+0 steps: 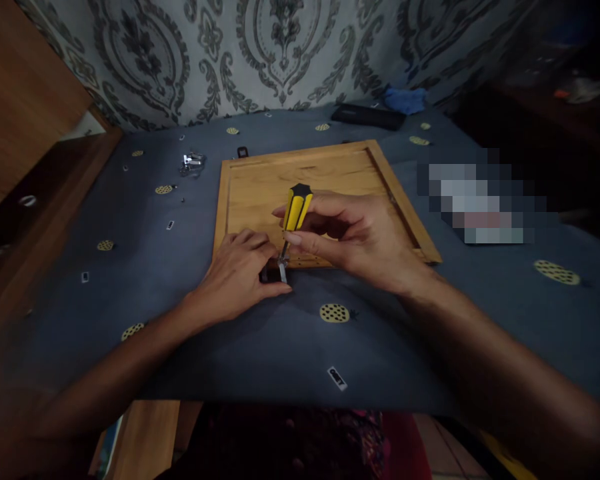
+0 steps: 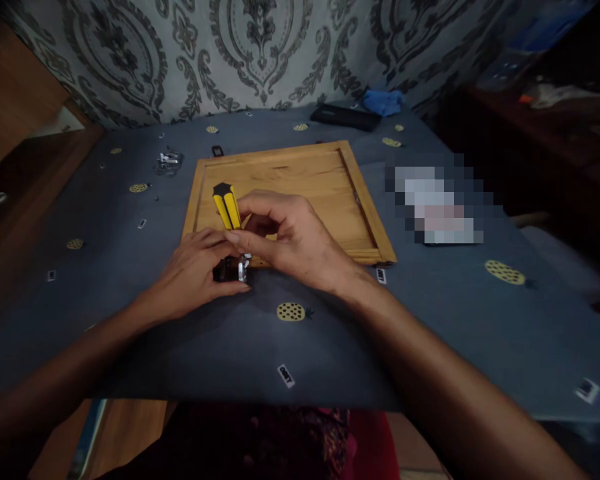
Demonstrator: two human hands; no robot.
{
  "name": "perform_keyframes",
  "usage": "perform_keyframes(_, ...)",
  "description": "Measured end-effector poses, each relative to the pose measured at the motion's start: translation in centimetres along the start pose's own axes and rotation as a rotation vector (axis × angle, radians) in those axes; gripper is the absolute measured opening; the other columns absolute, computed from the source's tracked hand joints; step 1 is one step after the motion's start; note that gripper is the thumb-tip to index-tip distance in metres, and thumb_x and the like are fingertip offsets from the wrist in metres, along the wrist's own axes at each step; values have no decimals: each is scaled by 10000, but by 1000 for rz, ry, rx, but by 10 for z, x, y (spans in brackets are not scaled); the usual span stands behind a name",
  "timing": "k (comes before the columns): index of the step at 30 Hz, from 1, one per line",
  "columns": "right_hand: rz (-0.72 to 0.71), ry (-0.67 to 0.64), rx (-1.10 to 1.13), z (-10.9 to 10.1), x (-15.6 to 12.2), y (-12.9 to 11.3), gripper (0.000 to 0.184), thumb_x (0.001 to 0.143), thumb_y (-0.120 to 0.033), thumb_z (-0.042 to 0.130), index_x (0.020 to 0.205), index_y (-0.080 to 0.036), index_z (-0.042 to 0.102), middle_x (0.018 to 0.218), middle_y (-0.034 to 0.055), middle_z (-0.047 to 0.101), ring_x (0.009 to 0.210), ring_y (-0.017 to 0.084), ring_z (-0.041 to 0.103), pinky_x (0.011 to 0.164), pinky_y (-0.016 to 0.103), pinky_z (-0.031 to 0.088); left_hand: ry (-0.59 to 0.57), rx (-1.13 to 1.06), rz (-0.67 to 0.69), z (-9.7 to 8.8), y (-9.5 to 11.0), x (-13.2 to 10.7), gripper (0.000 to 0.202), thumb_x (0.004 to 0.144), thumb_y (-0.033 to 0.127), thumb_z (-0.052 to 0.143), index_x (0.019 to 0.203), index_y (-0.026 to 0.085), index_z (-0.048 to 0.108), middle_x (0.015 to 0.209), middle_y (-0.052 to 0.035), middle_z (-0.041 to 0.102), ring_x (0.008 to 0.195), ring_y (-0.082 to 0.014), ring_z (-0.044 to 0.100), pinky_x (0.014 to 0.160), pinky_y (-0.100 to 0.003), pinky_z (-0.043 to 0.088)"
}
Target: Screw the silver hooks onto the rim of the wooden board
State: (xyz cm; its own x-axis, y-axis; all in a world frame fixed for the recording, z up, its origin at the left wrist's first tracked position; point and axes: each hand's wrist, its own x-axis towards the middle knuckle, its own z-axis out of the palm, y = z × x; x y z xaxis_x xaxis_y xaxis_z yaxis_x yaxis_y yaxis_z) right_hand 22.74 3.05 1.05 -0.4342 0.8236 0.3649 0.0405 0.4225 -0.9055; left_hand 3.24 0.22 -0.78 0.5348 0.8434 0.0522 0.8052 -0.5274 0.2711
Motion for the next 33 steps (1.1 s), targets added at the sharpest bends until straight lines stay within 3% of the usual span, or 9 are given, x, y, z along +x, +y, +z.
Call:
perform_keyframes(5,-37,110,29,8,-1,5,352,691,-489,863,746,-230,631,690,-31,611,576,118,577,480,261,495,7,14,-3,0,0,0,408,811,485,781,1075,192,675,1103,-69,671,1071,-284,582,929,-436,453)
perform_keyframes(10,-60,263,63,11,-2,1,325,724,-461,848,744,-245,606,746,-17,624,572,133,606,515,309,551,11,6,11,0,-1,-1,372,805,491,785,996,187,688,1074,-70,671,1069,-290,586,923,-439,452)
perform_keyframes(21,-68,168,67,12,0,8,301,741,-383,850,741,-240,586,715,-34,586,568,126,597,494,286,508,2,-4,3,0,0,0,377,809,473,787,1031,187,680,1157,-79,670,1118,-298,578,990,-466,440)
perform_keyframes(33,-81,126,18,9,1,12,324,751,-420,837,738,-219,584,707,-36,588,588,104,578,505,246,491,9,0,6,1,0,-1,416,804,476,793,1075,178,690,1175,-89,670,1138,-304,579,1003,-479,441)
